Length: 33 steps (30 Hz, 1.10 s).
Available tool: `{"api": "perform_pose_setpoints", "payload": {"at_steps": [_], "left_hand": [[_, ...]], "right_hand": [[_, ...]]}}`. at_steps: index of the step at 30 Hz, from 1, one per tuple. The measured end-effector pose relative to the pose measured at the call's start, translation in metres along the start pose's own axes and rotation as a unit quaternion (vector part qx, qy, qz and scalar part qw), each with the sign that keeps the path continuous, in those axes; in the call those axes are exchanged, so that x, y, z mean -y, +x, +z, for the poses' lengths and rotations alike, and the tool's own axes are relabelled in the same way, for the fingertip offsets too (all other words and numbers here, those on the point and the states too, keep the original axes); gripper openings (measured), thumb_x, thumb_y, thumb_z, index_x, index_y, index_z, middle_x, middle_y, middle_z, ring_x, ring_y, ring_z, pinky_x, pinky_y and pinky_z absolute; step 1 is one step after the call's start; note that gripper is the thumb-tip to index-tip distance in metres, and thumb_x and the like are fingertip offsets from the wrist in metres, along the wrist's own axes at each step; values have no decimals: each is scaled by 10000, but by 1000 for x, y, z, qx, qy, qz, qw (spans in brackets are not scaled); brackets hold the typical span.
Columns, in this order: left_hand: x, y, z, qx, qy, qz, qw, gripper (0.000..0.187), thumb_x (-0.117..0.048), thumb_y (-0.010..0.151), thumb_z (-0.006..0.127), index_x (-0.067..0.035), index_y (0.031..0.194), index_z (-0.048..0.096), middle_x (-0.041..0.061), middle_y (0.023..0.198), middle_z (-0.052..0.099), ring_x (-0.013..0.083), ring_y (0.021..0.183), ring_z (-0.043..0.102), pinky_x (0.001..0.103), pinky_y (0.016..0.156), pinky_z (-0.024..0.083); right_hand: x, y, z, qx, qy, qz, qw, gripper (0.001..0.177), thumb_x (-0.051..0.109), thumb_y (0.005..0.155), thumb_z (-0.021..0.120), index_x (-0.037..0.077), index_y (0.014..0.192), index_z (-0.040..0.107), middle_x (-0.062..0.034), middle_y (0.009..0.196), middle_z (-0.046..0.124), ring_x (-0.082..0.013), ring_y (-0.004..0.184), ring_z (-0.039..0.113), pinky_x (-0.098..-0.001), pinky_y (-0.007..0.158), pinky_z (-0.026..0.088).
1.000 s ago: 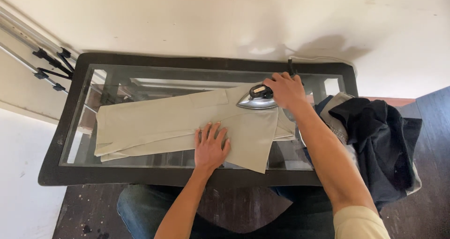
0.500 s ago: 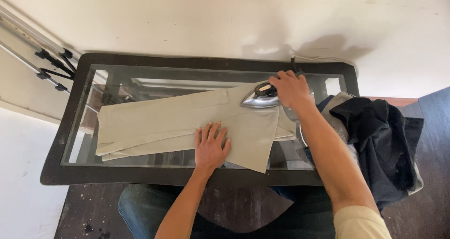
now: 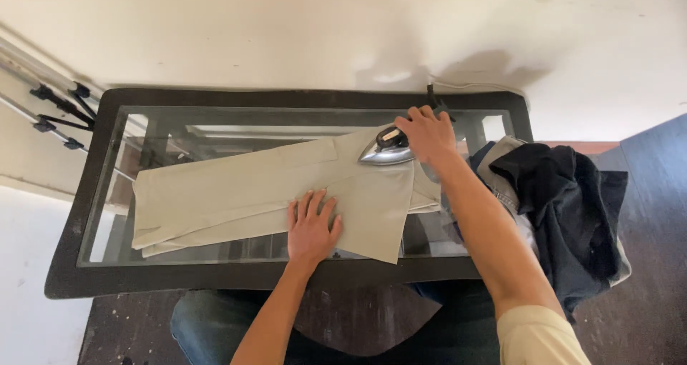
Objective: The person smooths a pair of light-colored trousers on a glass table, then uses an electric iron to press the fabric. The person repeatedly adjusts the trousers and irons different sections, including the legs and waist area.
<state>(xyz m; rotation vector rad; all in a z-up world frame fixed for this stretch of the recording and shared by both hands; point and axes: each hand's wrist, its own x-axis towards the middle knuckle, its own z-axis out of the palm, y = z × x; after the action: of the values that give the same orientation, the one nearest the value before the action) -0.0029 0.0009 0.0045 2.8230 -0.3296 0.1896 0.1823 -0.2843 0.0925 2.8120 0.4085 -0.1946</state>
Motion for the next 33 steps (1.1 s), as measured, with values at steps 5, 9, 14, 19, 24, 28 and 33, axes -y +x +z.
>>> {"api": "perform_pose_setpoints", "payload": {"at_steps": [5,9,14,19,24,28,33], "left_hand": [[0,1,2,-9,-6,0,1000,376,-410,1026,490,-237,1339,607,49,1470,489,283,1441,396,542,1199,230],[-2,2,-1,-19,10,-3,1000,366,-411,1010,500,-243,1319,599,48,1454,491,277,1433,410,537,1195,254],[-2,3,-1,-31,-4,3,999,369,-429,1018,489,-231,1303,616,59,1439,509,282,1424,419,555,1177,252],[-4,2,-4,-41,3,7,999,365,-406,1014,510,-217,1306,620,74,1437,509,295,1416,427,567,1167,270],[-4,3,-4,-42,0,4,999,360,-404,1009,515,-212,1291,631,60,1421,524,282,1408,440,559,1160,283],[-3,5,-4,-48,-1,6,999,356,-399,1010,511,-222,1294,630,57,1420,528,280,1400,450,554,1162,282],[-5,3,-9,-12,14,-4,1000,372,-410,1021,494,-224,1320,615,51,1444,503,275,1419,424,546,1180,267]], "right_hand": [[-24,0,6,0,6,40,999,419,98,1043,526,319,1396,569,-58,1361,551,-292,1362,487,-490,992,465],[-48,8,28,-4,14,91,996,427,158,1005,644,309,1398,570,-59,1367,544,-307,1378,476,-539,992,480],[-50,-4,-10,9,-1,92,996,440,163,1000,647,300,1412,583,-75,1355,580,-340,1362,498,-628,984,464],[-26,-12,-46,-9,27,71,997,455,171,963,686,261,1399,594,-96,1343,591,-369,1338,504,-643,936,484],[25,-5,-34,-4,39,36,999,426,199,967,669,290,1372,575,-70,1364,554,-331,1326,499,-586,934,489],[38,-1,-18,-3,24,20,999,457,113,1004,605,301,1418,560,-95,1350,545,-340,1291,512,-518,868,490],[28,-11,-21,-34,25,39,998,341,71,1039,537,247,1328,574,-117,1295,543,-340,1266,525,-498,883,458]]}}
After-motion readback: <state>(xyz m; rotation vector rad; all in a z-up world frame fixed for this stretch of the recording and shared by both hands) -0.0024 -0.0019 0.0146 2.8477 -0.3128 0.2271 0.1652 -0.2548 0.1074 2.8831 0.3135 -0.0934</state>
